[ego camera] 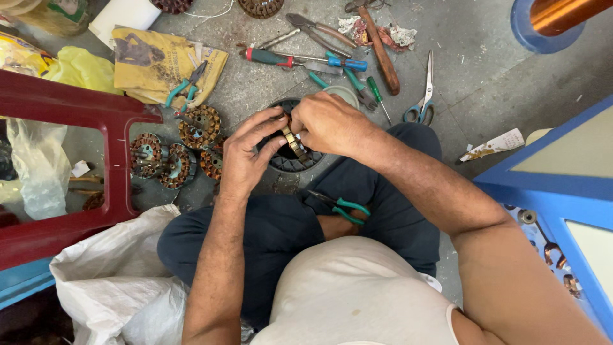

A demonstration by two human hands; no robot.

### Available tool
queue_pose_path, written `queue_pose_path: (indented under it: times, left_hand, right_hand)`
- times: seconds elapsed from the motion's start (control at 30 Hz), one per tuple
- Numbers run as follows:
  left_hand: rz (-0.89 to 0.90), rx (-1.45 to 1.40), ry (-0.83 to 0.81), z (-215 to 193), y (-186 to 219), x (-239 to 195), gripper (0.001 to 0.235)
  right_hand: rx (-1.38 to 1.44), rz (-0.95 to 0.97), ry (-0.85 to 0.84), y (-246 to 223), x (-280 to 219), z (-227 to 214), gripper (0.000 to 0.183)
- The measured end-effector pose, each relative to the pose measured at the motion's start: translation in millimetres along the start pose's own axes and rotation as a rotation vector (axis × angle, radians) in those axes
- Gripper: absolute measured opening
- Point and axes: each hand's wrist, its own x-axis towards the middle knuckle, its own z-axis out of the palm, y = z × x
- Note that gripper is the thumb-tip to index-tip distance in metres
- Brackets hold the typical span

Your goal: The person repairs a fan motor stator by hand and using a small screwdriver and scissors. They apply small pieces of insulation tape to the wiring, trim excess material with scissors, and use the screwdriver to position wires and insulation within the motor slots.

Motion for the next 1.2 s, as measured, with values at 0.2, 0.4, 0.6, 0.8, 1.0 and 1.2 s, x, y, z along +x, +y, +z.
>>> queue_pose_path:
  times: [0.2, 0.4, 0.6, 0.8, 1.0, 1.2]
  left_hand:
    - [-0.013, 0.017, -0.002, -0.3, -2.0, 0.6, 0.039]
    - [-0.017, 0.004, -0.016, -0.8, -2.2, 0.4, 0.039]
    - [0.04, -0.035, -0.06, -3.0, -5.3, -2.4, 0.045]
    - [-0.024, -0.04, -0.055, 1.7, -7.9, -3.9, 0.053]
    - [-0.028, -0.062, -0.04, 3.8, -10.2, -3.9, 0.052]
    - [-0.011, -0.05, -0.034, 2.8, -9.7, -3.6, 0.052]
  right_hand:
    - [-0.004, 0.074, -0.065, -2.2, 7.0, -0.1, 0.015]
    - [0.041, 0.078, -0.017, 0.5, 5.3, 2.8, 0.018]
    - [0.11, 0.072, 0.077, 6.0, -7.4, 12.3, 0.019]
    - [0.133, -0.047, 0.207, 11.8, -22.2, 23.3, 0.019]
    - [0.075, -0.148, 0.229, 15.1, -26.1, 25.8, 0.018]
    - [0.029, -0.177, 0.233, 16.4, -25.5, 28.0, 0.017]
